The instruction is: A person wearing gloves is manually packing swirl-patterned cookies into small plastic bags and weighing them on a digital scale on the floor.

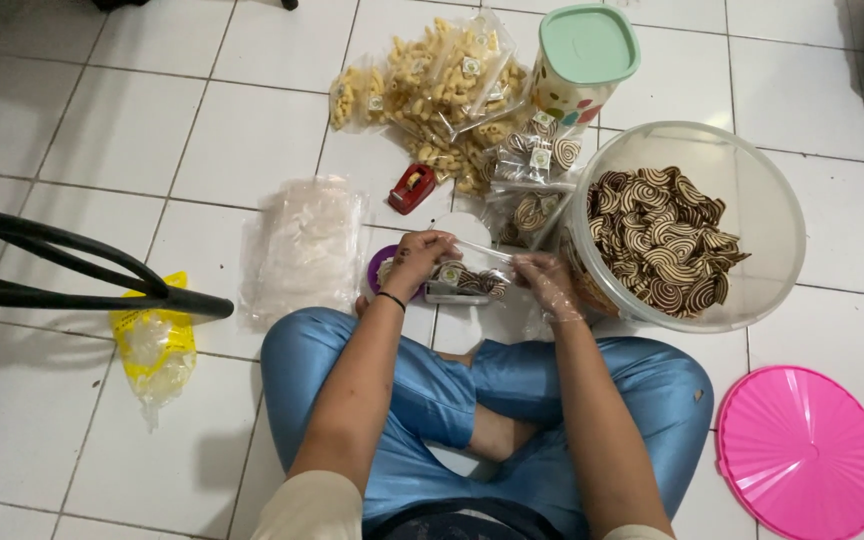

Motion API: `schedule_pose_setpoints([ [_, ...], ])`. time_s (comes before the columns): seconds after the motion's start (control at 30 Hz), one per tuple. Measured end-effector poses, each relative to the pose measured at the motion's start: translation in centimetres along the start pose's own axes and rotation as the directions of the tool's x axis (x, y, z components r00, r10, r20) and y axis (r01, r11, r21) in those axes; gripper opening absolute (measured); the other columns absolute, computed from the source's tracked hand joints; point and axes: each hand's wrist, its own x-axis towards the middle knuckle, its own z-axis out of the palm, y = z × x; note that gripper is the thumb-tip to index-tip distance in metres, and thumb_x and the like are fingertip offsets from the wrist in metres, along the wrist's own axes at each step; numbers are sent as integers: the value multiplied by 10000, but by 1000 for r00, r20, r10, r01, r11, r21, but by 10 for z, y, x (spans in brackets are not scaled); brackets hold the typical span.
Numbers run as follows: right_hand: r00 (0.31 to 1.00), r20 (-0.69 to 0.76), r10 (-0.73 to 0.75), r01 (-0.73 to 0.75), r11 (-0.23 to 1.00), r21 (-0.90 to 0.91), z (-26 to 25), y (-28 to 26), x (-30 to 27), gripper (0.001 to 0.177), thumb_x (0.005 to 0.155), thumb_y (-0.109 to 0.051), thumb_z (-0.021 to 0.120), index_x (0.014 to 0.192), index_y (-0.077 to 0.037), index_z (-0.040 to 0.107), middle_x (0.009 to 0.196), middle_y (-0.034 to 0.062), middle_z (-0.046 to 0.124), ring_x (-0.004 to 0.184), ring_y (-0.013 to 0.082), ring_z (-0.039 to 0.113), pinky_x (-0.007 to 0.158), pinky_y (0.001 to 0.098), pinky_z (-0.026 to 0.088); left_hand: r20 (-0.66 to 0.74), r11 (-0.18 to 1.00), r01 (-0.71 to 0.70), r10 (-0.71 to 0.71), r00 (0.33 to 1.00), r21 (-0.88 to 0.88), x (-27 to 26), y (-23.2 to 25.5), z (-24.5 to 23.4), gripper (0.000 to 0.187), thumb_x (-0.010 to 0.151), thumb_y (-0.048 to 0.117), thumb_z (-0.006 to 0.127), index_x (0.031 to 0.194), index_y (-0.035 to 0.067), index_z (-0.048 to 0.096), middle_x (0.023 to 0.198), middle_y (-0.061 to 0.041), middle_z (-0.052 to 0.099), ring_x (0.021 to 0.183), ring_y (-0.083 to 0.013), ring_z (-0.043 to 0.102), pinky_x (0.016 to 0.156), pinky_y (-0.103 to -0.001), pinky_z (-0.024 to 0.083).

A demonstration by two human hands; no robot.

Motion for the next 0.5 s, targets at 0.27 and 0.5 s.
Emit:
schedule_pose_setpoints([
  [0.27,992,-88,94,-97,995,-34,0,28,22,301,872,-379,813,1108,-198,763,935,57,759,896,210,746,876,411,575,56,998,45,-48,997,45,-16,19,-1,146,928,189,728,1001,80,793,719,-54,720,656,-109,621,666,-249,537],
  [0.5,983,-151,103,-91,993,80,11,29,26,382,813,-378,867,1123,-183,756,911,95,743,845,227,738,821,392,608,90,988,123,-131,987,92,-27,26,10,273,957,228,711,1133,24,759,909,-135,718,867,-200,623,734,-337,577],
])
